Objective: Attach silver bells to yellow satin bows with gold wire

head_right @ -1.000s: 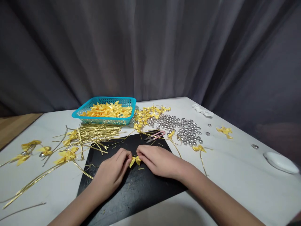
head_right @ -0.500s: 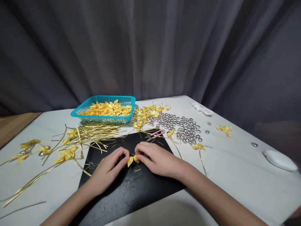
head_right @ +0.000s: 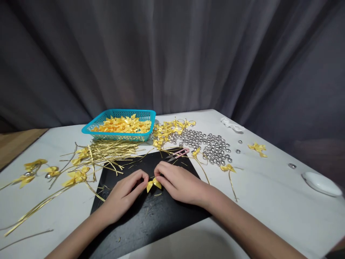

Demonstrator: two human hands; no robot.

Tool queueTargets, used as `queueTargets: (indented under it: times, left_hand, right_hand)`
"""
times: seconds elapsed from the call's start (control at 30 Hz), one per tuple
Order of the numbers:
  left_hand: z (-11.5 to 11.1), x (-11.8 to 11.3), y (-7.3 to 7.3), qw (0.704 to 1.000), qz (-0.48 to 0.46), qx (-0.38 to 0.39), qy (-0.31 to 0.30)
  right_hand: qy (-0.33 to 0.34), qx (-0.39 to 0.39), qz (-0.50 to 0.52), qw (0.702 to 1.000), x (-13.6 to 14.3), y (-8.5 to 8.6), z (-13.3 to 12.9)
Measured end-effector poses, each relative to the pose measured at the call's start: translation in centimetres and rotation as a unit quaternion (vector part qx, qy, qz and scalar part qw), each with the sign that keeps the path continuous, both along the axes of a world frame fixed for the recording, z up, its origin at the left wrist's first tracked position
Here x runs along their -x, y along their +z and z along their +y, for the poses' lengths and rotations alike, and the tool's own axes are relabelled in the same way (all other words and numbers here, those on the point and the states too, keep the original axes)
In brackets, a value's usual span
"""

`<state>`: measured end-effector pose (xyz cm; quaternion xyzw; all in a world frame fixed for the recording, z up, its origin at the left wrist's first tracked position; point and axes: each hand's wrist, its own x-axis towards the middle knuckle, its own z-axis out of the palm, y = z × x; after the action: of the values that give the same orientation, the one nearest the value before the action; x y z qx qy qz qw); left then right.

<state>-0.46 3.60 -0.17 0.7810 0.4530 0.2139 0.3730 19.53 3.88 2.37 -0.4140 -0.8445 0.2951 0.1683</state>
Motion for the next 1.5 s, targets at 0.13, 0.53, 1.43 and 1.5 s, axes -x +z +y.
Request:
queueTargets:
  times: [0.13,0.53,1.43,1.5]
  left_hand:
    - [0.1,0.0,-0.2,1.0,-0.01,-0.001,0.008]
    - [-0.3,0.1,-0.4,0.994,-0.082,-0.062,0.022]
    - [-0.2,0.2,-0.2,0.996,-0.079,-0.031,0.011]
    - [-0.1,0.2,-0.3,0.996,-0.082,-0.036,0.019]
  right_hand:
    - [-0.007,-0.023,0.02,1.0,0.1,-0.2,0.0]
    - [-0.24,0.317,0.245,0.884,3.8,-1.9,-2.0]
    - [-0.126,0.137,0.131,0.974,1.0,-0.7,-0.2]
    - [-0.159,0.146,0.172,0.961,1.3,-0.7,-0.2]
